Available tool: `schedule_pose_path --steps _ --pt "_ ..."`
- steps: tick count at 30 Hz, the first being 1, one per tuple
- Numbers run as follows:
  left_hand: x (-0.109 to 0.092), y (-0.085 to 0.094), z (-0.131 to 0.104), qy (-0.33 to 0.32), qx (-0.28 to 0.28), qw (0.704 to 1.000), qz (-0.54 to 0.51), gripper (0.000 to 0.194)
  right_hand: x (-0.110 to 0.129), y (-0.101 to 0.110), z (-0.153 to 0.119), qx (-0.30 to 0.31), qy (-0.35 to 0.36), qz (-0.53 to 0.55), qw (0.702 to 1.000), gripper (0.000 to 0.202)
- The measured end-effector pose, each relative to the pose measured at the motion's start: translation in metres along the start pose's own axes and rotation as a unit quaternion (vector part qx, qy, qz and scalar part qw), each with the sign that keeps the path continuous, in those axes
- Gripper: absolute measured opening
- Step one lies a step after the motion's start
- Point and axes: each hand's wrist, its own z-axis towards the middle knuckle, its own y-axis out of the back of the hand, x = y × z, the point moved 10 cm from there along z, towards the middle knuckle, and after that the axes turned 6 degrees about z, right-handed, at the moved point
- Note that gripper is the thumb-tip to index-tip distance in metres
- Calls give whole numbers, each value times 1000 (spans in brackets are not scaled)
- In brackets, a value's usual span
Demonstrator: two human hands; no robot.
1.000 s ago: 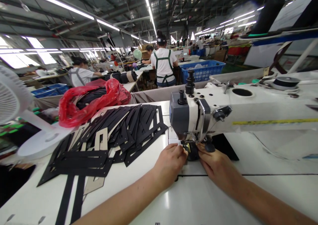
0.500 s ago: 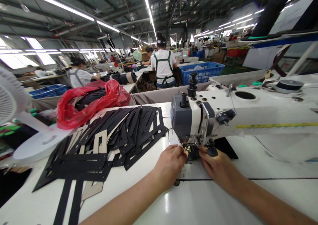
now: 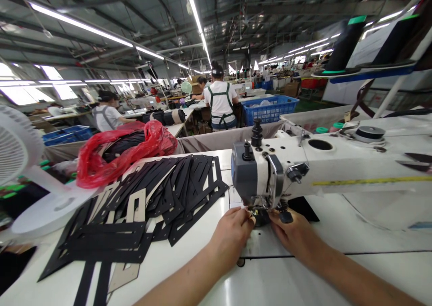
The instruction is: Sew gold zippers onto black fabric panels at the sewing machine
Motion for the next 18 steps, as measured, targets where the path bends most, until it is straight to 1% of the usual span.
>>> schedule_pose_path --steps 9,12,18 --pt "4 -4 0 13 4 1000 -4 12 1 7 4 -28 13 17 999 28" --pt "4 -5 -1 11 8 1000 -19 13 0 5 3 -24 13 18 999 29" --pt "7 -7 -2 17 -3 999 -40 16 -3 0 1 -16 15 9 1000 28"
